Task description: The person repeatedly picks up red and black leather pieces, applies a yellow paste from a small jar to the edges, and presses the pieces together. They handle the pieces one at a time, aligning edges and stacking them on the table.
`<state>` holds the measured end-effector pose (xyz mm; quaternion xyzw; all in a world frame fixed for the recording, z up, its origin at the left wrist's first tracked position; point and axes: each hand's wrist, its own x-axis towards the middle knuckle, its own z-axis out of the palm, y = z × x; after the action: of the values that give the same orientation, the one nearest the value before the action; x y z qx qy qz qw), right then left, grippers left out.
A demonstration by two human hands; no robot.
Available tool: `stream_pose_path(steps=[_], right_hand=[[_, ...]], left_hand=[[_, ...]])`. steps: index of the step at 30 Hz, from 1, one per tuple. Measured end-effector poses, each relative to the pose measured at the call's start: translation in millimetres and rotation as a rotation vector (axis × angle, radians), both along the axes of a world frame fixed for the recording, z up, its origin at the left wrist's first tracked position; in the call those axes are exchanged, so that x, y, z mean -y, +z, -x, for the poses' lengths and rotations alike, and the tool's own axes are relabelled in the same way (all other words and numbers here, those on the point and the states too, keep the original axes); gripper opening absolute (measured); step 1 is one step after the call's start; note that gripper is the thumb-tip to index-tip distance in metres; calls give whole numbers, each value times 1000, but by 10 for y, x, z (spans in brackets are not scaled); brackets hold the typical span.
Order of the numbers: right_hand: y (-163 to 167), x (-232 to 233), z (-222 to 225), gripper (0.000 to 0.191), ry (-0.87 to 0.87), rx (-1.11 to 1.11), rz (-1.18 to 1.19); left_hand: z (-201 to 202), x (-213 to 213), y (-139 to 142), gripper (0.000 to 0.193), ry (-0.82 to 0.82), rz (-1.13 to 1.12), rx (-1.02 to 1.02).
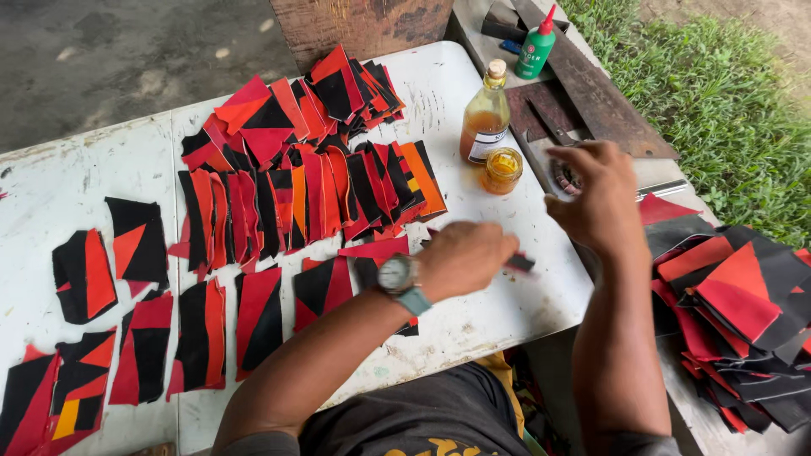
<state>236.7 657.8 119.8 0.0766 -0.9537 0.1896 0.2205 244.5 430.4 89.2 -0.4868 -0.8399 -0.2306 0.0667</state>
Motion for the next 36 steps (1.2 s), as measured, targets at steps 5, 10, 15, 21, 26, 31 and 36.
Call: stream_pose_path(steps=[5,10,15,21,26,31,36], right_hand=[[-237,247,473,52,-31,125,-276],[-349,365,808,47,16,241,-348],[-307,356,747,52,58,256,-341],[-251,150,224,69,105,44,-145],[-80,165,-45,47,134,86,-72],[42,354,-525,49,500,-24,486],[166,626,-694,53,546,-125,376]], left_hand=[[93,-112,-333,9,-16,113,6],[236,168,-328,19,68,-384,385],[248,495,-269,14,-188,-1281,1476],[141,668,-414,23,-193,-1321,1586],[126,653,-508,21,-73,-1394,1472],[46,628,-479,26,-40,-1400,1536],[-122,611,-372,28,-37,-1397,1554]])
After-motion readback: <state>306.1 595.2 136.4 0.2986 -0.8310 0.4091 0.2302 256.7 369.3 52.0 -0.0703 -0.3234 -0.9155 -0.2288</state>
